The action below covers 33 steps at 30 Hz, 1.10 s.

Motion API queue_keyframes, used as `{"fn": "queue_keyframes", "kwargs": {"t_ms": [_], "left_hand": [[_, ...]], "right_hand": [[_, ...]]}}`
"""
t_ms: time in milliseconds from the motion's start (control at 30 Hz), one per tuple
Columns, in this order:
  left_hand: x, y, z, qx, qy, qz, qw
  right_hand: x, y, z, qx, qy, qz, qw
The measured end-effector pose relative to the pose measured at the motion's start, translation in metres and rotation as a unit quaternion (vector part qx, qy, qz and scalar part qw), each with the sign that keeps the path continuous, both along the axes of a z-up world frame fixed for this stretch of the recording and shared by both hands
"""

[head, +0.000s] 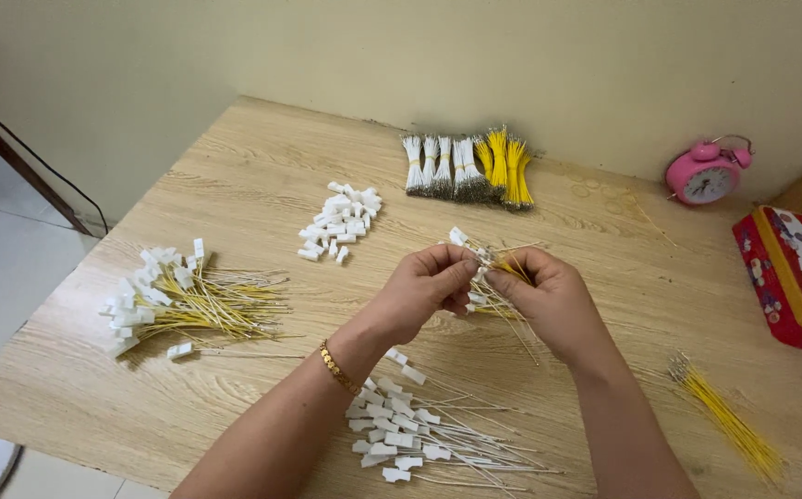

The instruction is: The person inserts small white plastic pieces onto the ends of thin yellow sticks. They repeatedly pick up a stick and a plastic piece, fit them together, and place the assembled item onto a growing pile on the table.

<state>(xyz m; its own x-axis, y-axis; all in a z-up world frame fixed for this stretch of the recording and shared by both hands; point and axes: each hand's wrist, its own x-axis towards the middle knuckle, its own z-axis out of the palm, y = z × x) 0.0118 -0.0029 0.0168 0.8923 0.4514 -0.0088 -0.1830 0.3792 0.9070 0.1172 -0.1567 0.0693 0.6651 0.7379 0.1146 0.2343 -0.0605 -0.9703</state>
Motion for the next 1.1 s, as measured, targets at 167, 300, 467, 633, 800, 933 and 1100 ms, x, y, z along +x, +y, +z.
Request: {"fn": "queue_keyframes", "kwargs": {"t_ms": [167, 300, 467, 633, 800, 933, 1100], "left_hand": [[0.000, -0.006, 0.001, 0.040, -0.023, 0.014, 0.999], [-0.005, -0.011, 0.009, 0.065, -0.029, 0.030, 0.997], [-0.007, -0.012, 0.010, 0.081, -0.030, 0.039, 0.996], [-0.007, -0.013, 0.008, 0.091, -0.043, 0.050, 0.994], [-0.009, -0.015, 0.009, 0.119, -0.065, 0.077, 0.988], [-0.014, -0.020, 0.015, 0.171, -0.075, 0.078, 0.979], [-0.010, -0.017, 0.012, 0.122, -0.085, 0.072, 0.986]], "right_hand": [[-0.008, 0.004, 0.001, 0.047, 0.054, -0.022, 0.997], [-0.010, 0.004, 0.005, 0.040, 0.047, -0.022, 0.998], [-0.016, 0.002, 0.016, 0.006, 0.025, -0.008, 1.000], [-0.008, 0.001, 0.004, 0.011, 0.031, 0.010, 0.999], [-0.002, 0.006, -0.007, 0.031, 0.090, 0.007, 0.995], [0.004, 0.008, -0.013, 0.045, 0.134, -0.009, 0.990], [-0.003, 0.007, -0.003, 0.069, 0.093, -0.032, 0.993]]}}
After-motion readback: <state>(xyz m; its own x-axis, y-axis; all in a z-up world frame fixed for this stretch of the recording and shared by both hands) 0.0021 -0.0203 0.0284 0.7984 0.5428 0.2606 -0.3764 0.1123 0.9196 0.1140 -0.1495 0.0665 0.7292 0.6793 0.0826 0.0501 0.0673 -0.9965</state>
